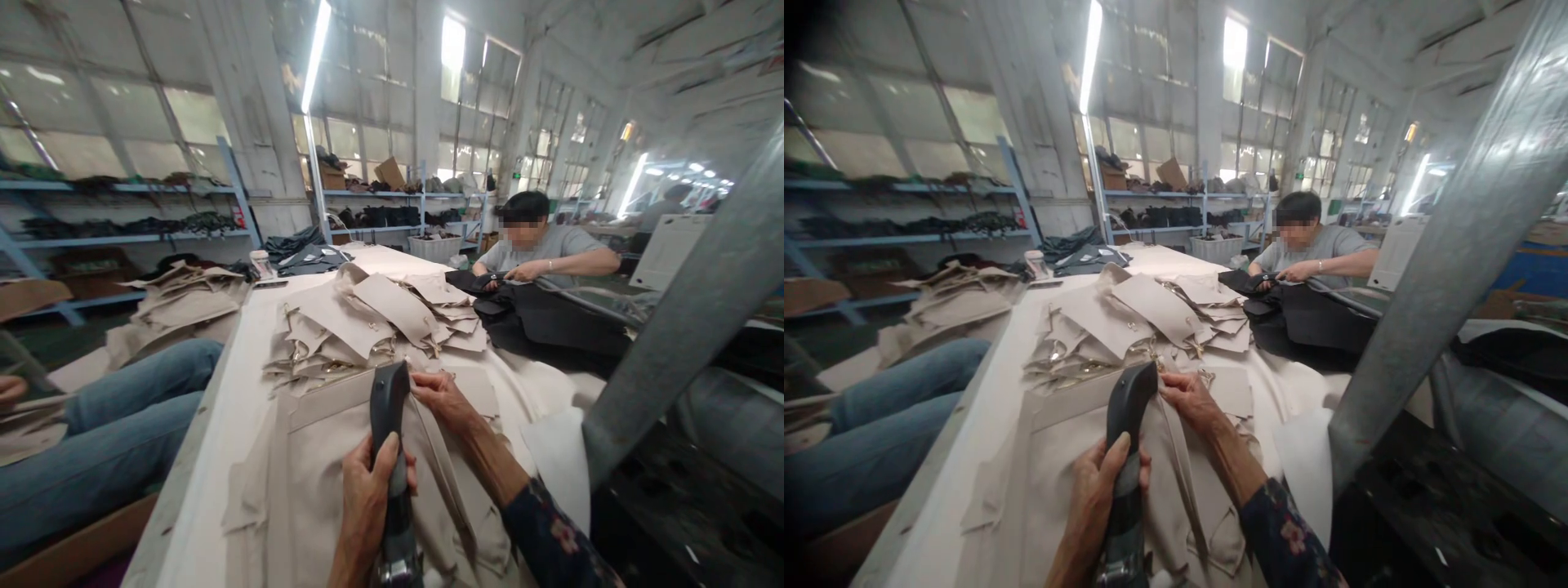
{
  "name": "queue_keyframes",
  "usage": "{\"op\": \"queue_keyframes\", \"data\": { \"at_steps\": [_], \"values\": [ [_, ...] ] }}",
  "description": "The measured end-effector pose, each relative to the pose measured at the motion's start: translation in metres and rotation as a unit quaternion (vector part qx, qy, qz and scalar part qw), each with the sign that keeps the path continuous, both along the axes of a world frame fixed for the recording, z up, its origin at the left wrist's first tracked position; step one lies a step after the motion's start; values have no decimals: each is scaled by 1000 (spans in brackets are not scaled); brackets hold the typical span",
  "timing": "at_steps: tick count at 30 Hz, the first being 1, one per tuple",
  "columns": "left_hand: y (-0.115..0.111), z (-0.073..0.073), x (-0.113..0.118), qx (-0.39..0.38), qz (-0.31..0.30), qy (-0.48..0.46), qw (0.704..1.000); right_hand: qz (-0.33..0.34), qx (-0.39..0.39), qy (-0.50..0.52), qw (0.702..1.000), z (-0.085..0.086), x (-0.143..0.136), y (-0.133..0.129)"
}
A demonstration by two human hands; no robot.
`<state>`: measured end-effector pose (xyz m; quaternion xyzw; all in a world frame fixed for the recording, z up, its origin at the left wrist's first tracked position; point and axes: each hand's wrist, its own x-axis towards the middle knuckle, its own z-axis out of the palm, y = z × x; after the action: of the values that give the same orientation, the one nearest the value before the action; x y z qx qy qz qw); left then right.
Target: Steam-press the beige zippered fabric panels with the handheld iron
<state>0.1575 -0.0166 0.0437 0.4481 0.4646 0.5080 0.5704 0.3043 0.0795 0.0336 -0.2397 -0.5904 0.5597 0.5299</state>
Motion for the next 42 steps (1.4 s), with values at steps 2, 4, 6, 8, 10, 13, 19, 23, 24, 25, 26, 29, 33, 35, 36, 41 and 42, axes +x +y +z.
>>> {"op": "queue_keyframes", "data": {
  "at_steps": [2,4,6,8,10,13,19,23,24,25,26,29,33,35,36,41,42],
  "values": [
    [0,-1,0,2,3,5,1000,11,-8,12,1000,-2,-1,-1],
    [0,-1,2,3,0,7,1000,2,-10,27,1000,-3,-1,-1],
    [-1,-2,4,2,-8,6,1000,-13,-6,40,999,-3,0,-2],
    [-1,-2,6,0,-8,2,1000,-14,-5,47,999,-3,0,-3],
    [-1,-1,6,1,7,2,1000,-3,-18,47,999,-2,1,-6],
    [-1,0,3,3,45,1,999,8,-53,54,997,-3,-1,-9],
    [-4,5,5,7,63,4,998,-6,-68,74,995,-8,-4,-7],
    [-5,5,10,-9,47,5,999,-14,-28,53,998,-8,-2,-5],
    [-4,5,10,-13,46,8,999,-14,-17,45,999,-7,-2,-5],
    [-4,5,9,-15,49,10,999,-14,-11,38,999,-7,-1,-5],
    [-4,5,8,-15,54,12,998,-14,-11,33,999,-7,-1,-5],
    [-3,3,3,-14,67,15,998,-22,-45,37,998,-9,-1,-5],
    [-4,2,1,-16,66,23,997,-42,-75,68,994,-15,-3,-1],
    [-5,3,4,-12,53,18,998,-55,-70,80,993,-17,-3,3],
    [-5,3,6,-11,46,13,999,-60,-66,84,992,-18,-3,4],
    [-5,5,11,-12,28,17,999,-37,-51,82,995,-15,0,3],
    [-5,5,10,-9,34,20,999,-29,-55,79,995,-15,0,2]
  ]
}}
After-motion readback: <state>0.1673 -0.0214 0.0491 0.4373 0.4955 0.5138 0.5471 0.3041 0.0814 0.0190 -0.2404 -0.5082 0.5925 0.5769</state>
